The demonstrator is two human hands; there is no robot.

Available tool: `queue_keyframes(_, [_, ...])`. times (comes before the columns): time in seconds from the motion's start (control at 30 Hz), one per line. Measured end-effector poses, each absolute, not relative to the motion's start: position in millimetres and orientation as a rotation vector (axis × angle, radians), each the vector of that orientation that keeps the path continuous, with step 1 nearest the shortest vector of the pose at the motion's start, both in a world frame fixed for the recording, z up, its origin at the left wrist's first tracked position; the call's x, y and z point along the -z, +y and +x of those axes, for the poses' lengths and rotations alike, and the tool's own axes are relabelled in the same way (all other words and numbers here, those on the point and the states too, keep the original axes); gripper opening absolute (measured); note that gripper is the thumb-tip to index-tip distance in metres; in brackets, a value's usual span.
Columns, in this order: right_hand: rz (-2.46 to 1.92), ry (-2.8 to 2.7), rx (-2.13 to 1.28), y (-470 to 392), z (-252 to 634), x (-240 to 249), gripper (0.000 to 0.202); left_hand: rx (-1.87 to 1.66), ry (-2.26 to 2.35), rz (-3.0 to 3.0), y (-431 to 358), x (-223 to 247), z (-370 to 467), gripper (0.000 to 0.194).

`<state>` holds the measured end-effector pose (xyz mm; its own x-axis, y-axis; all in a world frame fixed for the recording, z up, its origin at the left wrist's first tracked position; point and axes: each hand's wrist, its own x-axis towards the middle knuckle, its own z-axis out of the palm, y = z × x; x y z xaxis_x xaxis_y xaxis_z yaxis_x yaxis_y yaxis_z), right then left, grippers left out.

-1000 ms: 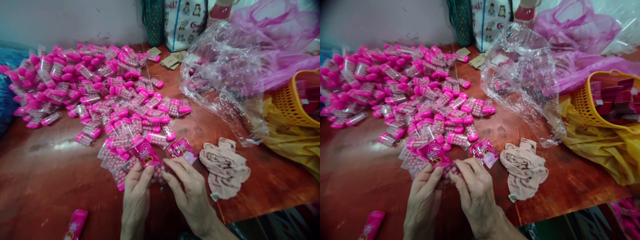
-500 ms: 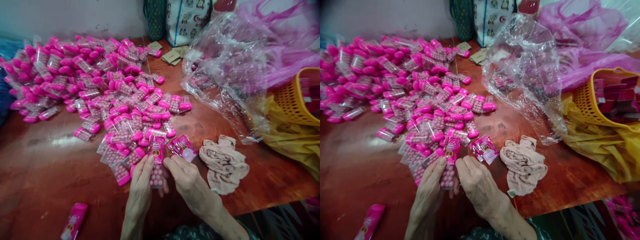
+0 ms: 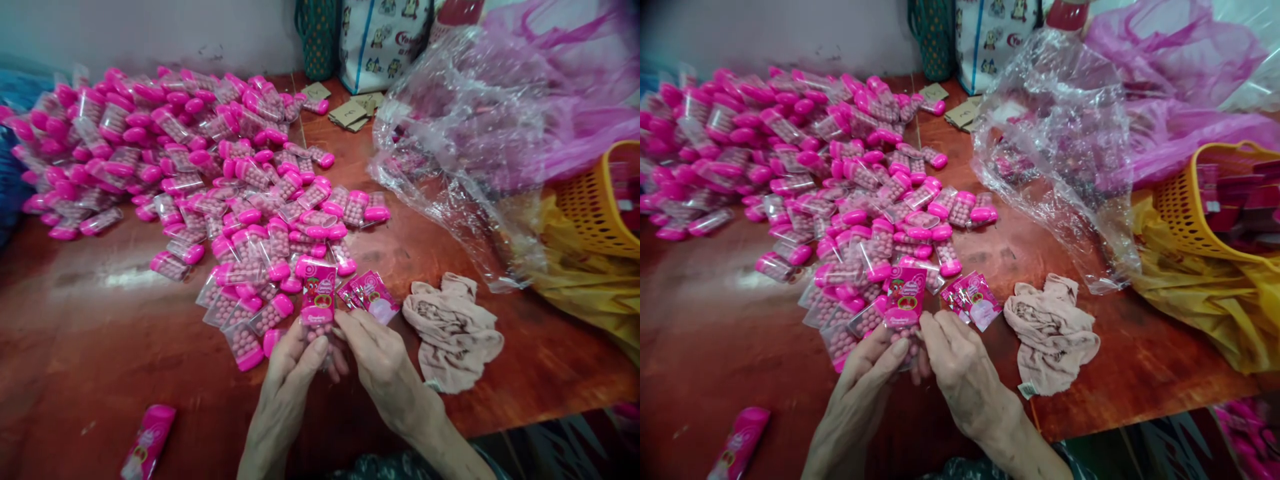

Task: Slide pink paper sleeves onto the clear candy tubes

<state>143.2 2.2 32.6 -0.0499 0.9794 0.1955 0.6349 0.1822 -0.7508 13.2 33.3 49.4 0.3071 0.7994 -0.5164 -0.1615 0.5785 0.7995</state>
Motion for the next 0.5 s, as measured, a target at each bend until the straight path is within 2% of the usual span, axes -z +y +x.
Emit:
queue_keyframes(0.33, [-1.54, -1.636, -0.397, 5.4, 138.0, -24.0, 0.023, -0.643, 1.023, 0.691, 38.1, -50.3, 20.0, 0.008])
queue_keyframes(0.4, [-1.566, -1.426, -0.521, 7.1, 139.7, -27.0, 0.018, -0.631, 1.014, 0.666, 38.1, -50.3, 22.8, 0.01])
queue_keyframes(0.5, [-1.571, -1.055, -0.909, 10.1, 141.4, -32.5, 0.014, -0.585, 0.994, 0.694, 35.1, -46.2, 24.8, 0.009])
